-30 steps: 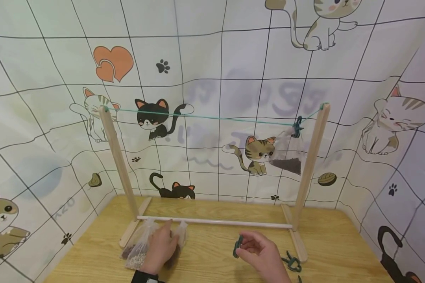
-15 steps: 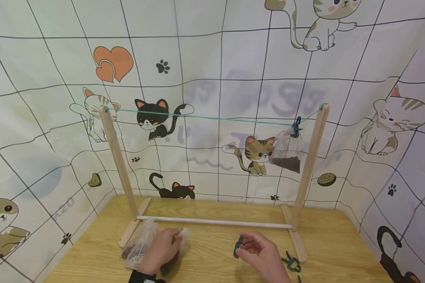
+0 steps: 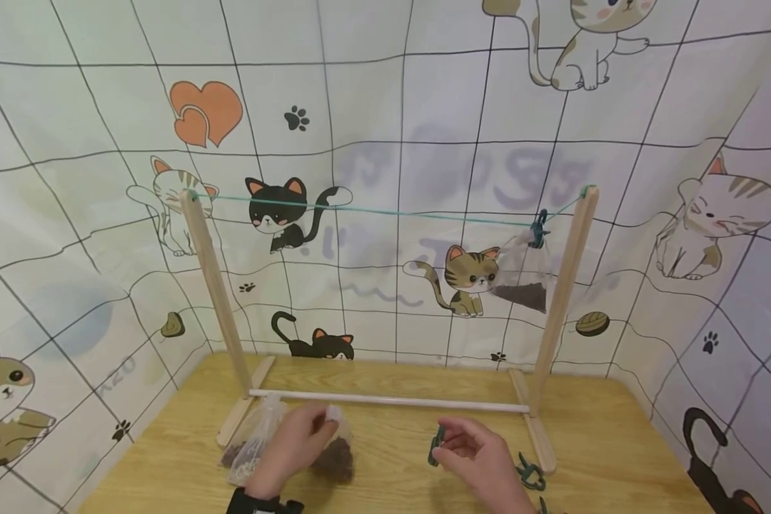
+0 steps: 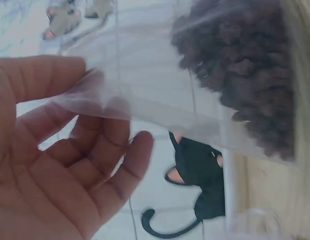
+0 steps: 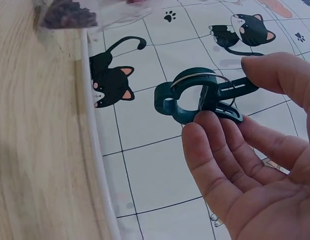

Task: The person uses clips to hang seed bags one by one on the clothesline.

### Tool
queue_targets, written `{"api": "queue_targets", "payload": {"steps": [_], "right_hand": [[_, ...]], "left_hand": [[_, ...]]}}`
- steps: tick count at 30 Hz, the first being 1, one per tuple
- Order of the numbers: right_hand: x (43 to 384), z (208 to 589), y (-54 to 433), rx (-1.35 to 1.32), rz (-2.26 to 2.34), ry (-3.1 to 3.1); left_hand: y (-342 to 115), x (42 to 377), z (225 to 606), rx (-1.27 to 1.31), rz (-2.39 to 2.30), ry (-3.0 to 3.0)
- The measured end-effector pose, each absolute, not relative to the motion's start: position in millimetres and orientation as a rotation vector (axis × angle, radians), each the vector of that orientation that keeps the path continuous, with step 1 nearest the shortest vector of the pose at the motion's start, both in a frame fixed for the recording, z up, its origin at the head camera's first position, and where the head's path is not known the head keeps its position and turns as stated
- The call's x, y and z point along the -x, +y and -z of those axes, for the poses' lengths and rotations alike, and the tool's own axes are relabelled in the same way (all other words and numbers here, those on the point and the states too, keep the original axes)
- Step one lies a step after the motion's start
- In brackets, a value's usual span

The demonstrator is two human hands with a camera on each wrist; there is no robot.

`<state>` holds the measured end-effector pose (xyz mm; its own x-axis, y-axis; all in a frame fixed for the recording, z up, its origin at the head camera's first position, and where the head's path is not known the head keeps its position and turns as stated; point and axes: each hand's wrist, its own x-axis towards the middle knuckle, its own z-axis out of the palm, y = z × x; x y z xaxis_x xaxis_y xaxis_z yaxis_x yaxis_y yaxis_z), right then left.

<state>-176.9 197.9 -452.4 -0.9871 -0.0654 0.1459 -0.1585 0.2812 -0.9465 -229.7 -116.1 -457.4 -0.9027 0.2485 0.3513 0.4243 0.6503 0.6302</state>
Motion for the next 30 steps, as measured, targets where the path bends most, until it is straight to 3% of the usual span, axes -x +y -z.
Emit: {"api": "queue_targets", "payload": {"steps": [7,18,30], "right_hand": [[183,438,211,-0.423,-1.595,-2.275],[197,359,238,-0.645,-1.289,-2.135],[226,246,258,-0.57,-0.874,-2.164]], "left_hand": [[-93,235,433,0.644,1.215,-2.508],[-56,253,370,0.913,1.164,-2.365],[-14,289,290,1.034,1.126,-2.403]]}}
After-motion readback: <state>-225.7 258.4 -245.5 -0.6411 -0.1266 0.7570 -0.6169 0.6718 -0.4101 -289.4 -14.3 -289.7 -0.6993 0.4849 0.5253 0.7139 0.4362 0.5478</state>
